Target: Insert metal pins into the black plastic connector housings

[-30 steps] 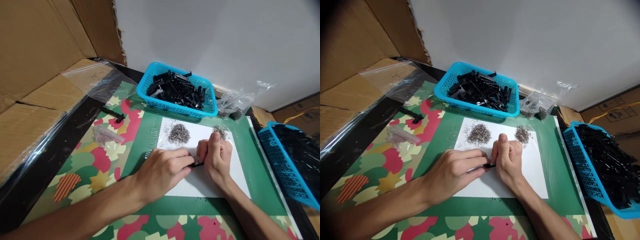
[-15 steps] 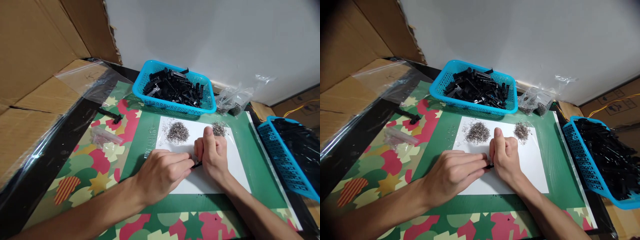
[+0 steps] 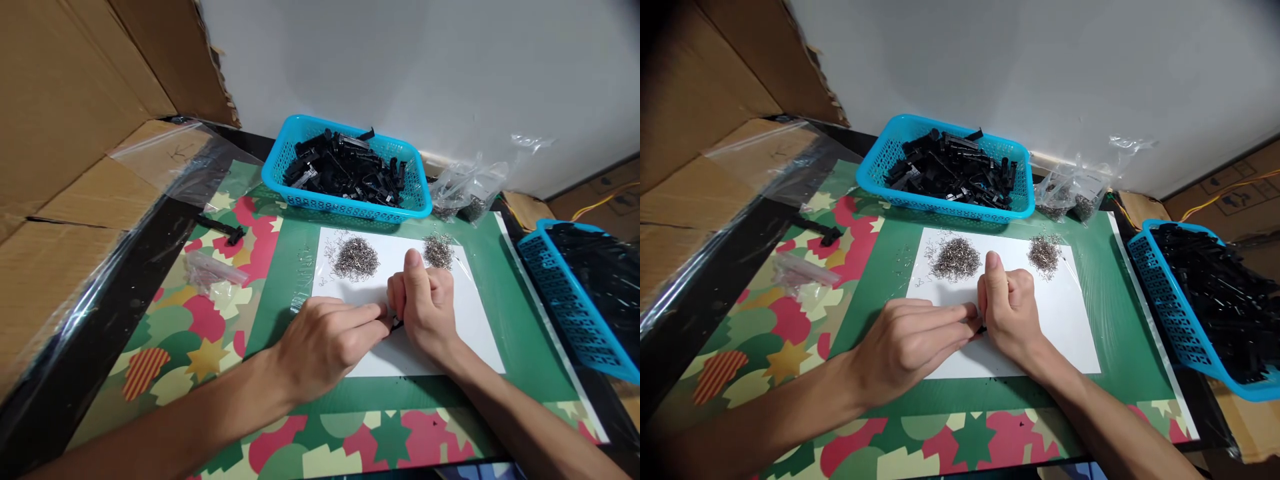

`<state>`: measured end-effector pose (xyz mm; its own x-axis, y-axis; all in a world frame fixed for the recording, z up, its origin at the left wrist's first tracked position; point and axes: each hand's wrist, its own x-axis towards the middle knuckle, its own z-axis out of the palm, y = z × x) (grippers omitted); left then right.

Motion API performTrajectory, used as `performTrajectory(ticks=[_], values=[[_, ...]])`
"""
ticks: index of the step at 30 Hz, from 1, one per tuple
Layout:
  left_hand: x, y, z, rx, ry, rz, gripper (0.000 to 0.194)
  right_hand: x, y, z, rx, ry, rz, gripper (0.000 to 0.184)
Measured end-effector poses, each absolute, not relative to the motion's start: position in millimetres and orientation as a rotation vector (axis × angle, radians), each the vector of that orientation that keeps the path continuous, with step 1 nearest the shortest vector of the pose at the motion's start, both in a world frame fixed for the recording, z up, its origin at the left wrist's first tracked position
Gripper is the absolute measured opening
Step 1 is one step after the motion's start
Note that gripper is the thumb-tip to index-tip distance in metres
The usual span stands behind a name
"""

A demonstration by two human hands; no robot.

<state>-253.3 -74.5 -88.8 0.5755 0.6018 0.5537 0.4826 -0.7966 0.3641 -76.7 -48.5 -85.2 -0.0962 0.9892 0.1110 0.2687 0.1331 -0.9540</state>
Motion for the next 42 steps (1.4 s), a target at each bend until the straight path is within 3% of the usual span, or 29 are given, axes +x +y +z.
performTrajectory(ticks=[7, 14, 18, 28, 35, 42], values=[[-253, -73, -88, 2.621, 0.899, 1.019, 0.025, -78, -49, -87, -1.232, -1.562, 1.006, 0.08], [-254, -69, -87, 2.426, 0.918, 1.043, 0.007, -56, -29, -70, -1.215, -1.304, 0.937, 0.08], [-253, -71, -79, 2.293, 1.014, 1.079, 0.006, -21, -11, -61, -1.143, -1.225, 0.861, 0.077], [-259, -68, -84, 1.662, 1.27, 1.107, 0.015, 30, 1, -57, -1.37, -1.54, 1.173, 0.072], [-260, -69, -83, 1.633, 1.35, 0.988, 0.017, 58, 1, -42, -1.616, -2.194, 1.09, 0.038], [-263, -69, -86, 1.763, 1.304, 0.948, 0.015, 55, 4, -51, -1.684, -2.253, 0.924, 0.017]])
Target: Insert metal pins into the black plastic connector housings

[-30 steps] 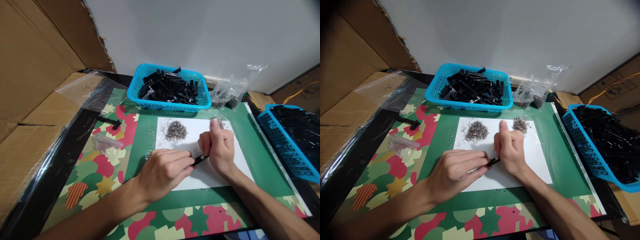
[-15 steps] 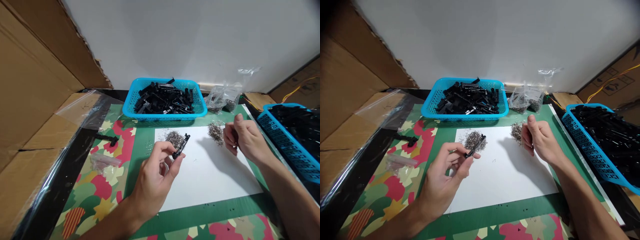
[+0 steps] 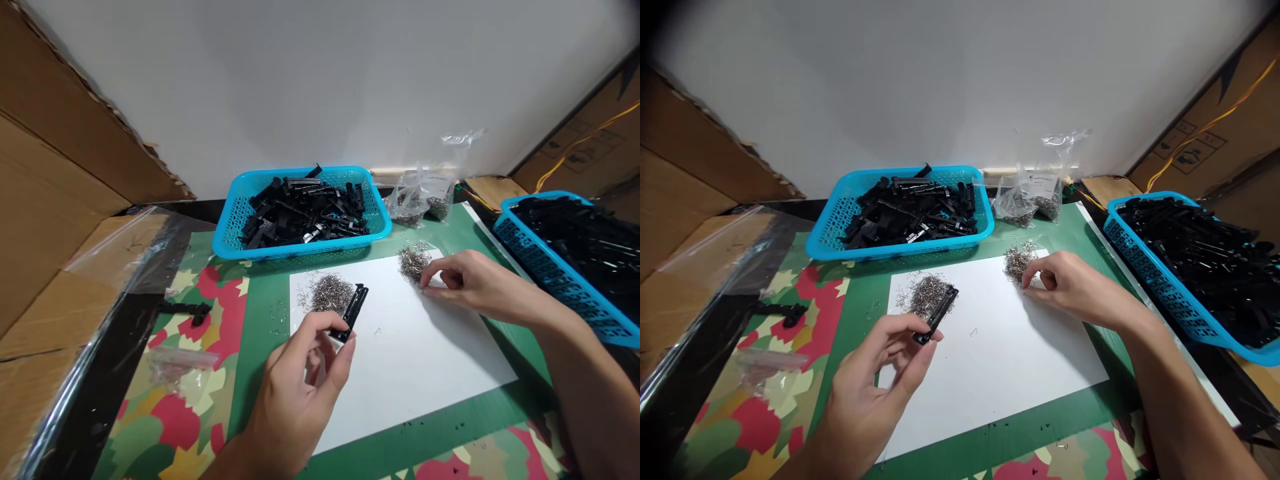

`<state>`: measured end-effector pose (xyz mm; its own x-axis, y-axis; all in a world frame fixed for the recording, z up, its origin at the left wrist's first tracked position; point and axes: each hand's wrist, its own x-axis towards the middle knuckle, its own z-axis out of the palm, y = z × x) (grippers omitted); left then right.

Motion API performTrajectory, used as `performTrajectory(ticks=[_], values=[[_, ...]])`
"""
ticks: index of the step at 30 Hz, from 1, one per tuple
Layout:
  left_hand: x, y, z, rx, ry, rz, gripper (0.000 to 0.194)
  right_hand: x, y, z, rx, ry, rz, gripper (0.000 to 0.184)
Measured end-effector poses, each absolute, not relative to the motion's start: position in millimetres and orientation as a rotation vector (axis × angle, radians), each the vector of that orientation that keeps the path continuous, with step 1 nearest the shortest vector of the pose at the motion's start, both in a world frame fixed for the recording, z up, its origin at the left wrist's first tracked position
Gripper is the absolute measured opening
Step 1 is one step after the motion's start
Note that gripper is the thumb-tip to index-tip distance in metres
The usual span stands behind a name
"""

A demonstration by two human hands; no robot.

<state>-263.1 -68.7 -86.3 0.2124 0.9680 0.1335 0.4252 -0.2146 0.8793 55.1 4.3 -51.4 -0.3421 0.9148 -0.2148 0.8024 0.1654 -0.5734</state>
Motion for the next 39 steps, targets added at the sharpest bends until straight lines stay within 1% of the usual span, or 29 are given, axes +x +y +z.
performTrajectory(ticks=[6, 12, 20, 26, 32, 39], values=[[-263, -68, -84, 1.903, 1.247, 0.921, 0.015, 53, 5, -59, -1.683, -2.268, 0.814, 0.014], [-261, -67, -78, 2.055, 1.144, 0.945, 0.015, 54, 3, -56, -1.652, -2.276, 0.807, 0.015], [-262, -69, -81, 2.07, 1.103, 0.915, 0.014, 54, 2, -44, -1.51, -2.145, 0.766, 0.029], [-261, -69, -80, 2.041, 1.091, 0.922, 0.013, 47, -1, -46, -1.347, -1.922, 0.942, 0.029], [-262, -68, -83, 1.998, 1.027, 0.952, 0.031, 18, -8, -51, -1.149, -1.727, 1.257, 0.029], [-259, -65, -74, 1.854, 1.119, 0.996, 0.022, -11, -20, -58, -1.038, -1.615, 1.565, 0.026]])
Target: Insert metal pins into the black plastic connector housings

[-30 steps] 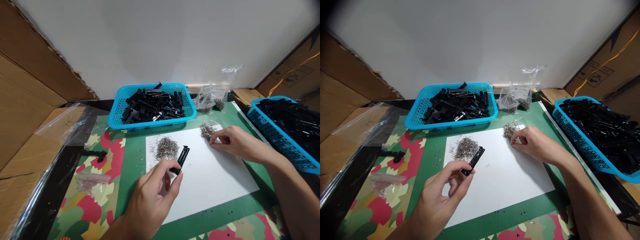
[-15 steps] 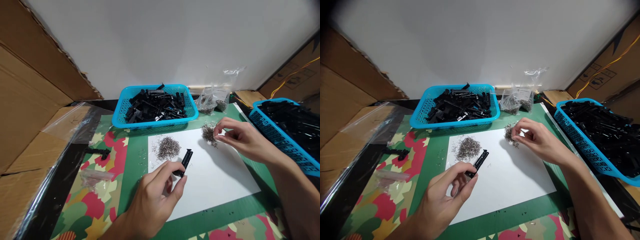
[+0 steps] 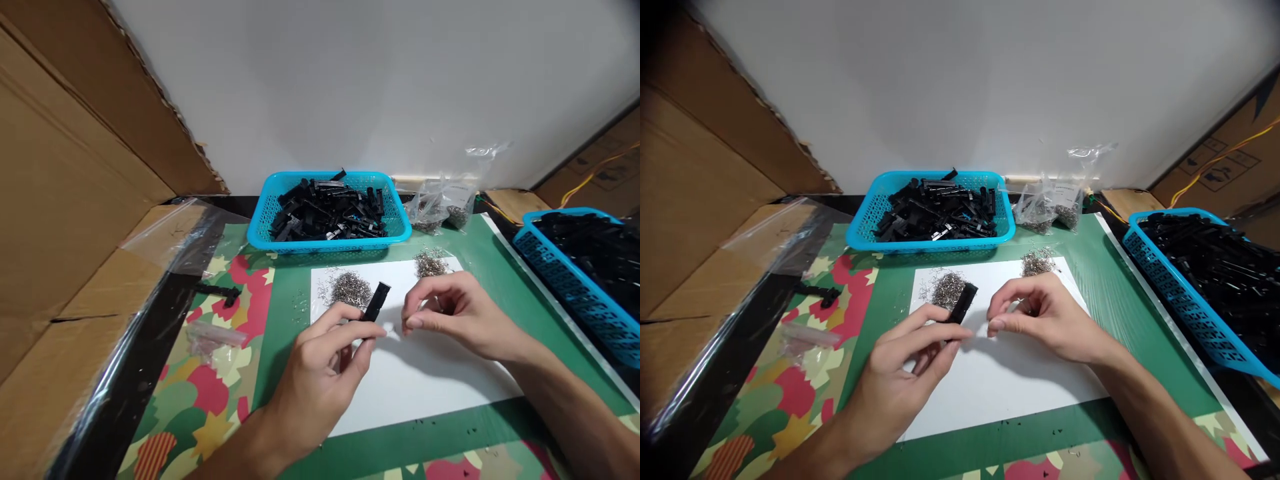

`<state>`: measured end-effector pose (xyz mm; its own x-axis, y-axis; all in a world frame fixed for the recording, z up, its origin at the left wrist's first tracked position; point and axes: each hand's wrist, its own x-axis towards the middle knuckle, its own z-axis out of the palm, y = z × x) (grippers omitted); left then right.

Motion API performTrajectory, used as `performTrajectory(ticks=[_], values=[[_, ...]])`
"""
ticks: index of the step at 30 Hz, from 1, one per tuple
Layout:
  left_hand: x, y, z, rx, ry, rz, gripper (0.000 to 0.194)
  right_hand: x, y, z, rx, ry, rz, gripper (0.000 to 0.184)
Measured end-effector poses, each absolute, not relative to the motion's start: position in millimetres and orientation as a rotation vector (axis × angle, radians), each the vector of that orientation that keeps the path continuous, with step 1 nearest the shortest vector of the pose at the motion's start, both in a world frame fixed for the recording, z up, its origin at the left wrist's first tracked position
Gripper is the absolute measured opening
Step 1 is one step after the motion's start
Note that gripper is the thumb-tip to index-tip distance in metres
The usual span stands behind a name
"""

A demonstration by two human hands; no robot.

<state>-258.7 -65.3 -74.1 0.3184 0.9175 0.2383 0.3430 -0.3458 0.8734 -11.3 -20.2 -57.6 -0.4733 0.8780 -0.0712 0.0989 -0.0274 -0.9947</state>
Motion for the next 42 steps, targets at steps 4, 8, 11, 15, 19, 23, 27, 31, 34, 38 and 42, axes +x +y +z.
performTrajectory(ticks=[4, 8, 11, 15, 19, 23, 27, 31, 34, 38, 42], values=[[-257, -65, -68, 1.763, 1.106, 0.972, 0.015, -22, -27, -62, -1.025, -1.564, 1.646, 0.027], [-255, -67, -70, 1.729, 1.102, 0.93, 0.01, -29, -30, -64, -0.989, -1.548, 1.668, 0.026], [-255, -67, -73, 1.729, 1.136, 0.908, 0.011, -34, -31, -64, -1.012, -1.577, 1.607, 0.026], [-254, -66, -74, 1.705, 1.163, 0.921, 0.013, -39, -36, -64, -1.077, -1.636, 1.478, 0.026], [-253, -67, -69, 1.668, 1.162, 1.059, 0.012, -41, -41, -66, -1.08, -1.597, 1.392, 0.022], [-253, -67, -64, 1.643, 1.186, 1.16, 0.012, -42, -43, -71, -1.106, -1.57, 1.369, 0.019], [-253, -68, -69, 1.616, 1.185, 1.164, 0.011, -47, -46, -73, -1.102, -1.567, 1.355, 0.018], [-252, -69, -78, 1.603, 1.182, 1.142, 0.012, -51, -50, -71, -1.137, -1.579, 1.335, 0.023], [-252, -69, -80, 1.634, 1.163, 1.141, 0.008, -51, -52, -71, -1.145, -1.593, 1.346, 0.024], [-253, -68, -79, 1.666, 1.176, 1.136, 0.006, -50, -53, -72, -1.142, -1.622, 1.382, 0.023], [-254, -67, -75, 1.666, 1.218, 1.09, 0.008, -47, -49, -71, -1.182, -1.644, 1.373, 0.026]])
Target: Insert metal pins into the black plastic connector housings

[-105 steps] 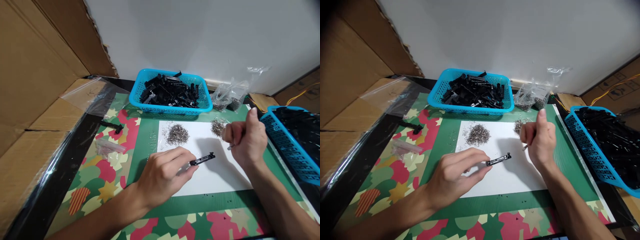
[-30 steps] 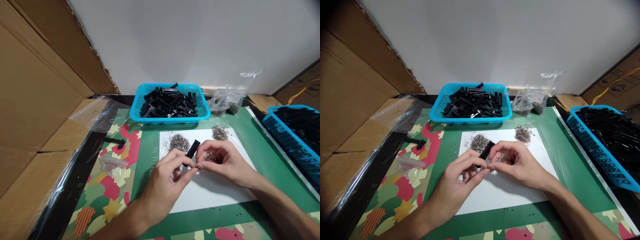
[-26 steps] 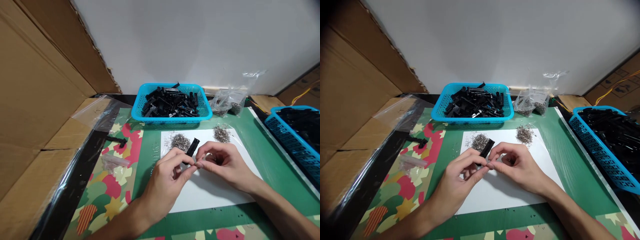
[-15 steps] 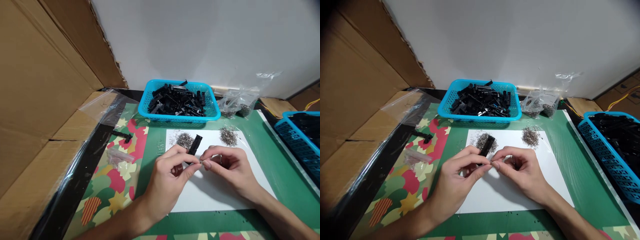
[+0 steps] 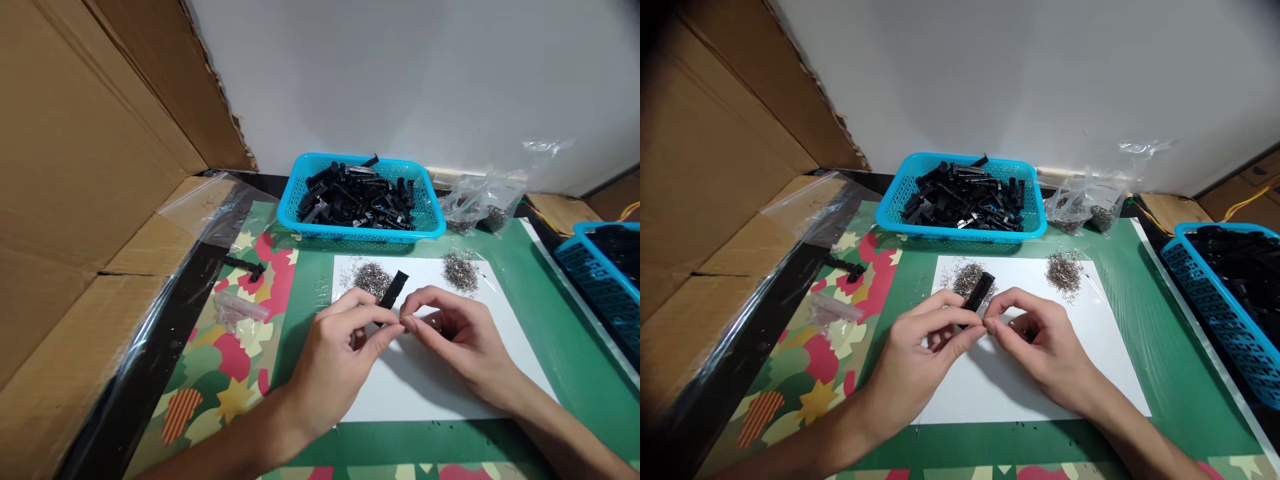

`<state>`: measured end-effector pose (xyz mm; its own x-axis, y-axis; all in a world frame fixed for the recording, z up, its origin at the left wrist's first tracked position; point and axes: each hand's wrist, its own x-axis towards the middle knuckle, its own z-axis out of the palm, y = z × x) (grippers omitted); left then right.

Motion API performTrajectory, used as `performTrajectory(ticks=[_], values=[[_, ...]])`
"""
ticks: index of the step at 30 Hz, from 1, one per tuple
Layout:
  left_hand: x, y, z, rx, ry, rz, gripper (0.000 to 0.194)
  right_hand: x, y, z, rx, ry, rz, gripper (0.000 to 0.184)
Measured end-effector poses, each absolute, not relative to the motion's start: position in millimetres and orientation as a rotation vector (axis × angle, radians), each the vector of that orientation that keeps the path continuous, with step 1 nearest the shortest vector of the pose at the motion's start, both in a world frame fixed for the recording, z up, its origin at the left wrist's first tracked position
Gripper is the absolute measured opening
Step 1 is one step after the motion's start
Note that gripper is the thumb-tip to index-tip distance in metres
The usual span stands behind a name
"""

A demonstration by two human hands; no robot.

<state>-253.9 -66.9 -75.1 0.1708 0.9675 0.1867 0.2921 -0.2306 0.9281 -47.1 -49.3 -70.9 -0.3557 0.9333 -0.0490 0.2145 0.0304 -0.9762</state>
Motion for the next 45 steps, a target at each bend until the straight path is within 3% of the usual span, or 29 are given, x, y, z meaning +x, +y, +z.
performTrajectory(ticks=[9, 16, 24, 32, 38, 45], values=[[-257, -63, -62, 1.613, 1.244, 1.105, 0.018, -37, -37, -64, -1.304, -1.745, 1.211, 0.029], [-264, -62, -65, 1.497, 1.317, 1.214, 0.023, -44, -41, -78, -1.352, -2.14, 0.781, 0.017], [-264, -62, -67, 1.43, 1.304, 1.22, 0.022, -51, -47, -89, -1.233, -2.33, 0.624, 0.027], [-265, -63, -60, 1.474, 1.289, 1.154, 0.025, -39, -46, -96, -1.033, -2.404, 0.576, 0.027], [-265, -62, -58, 1.485, 1.281, 1.139, 0.024, -33, -43, -84, -0.939, -2.458, 0.779, 0.027], [-265, -63, -58, 1.498, 1.261, 1.144, 0.023, -33, -37, -79, -1.357, -2.104, 0.819, 0.017]])
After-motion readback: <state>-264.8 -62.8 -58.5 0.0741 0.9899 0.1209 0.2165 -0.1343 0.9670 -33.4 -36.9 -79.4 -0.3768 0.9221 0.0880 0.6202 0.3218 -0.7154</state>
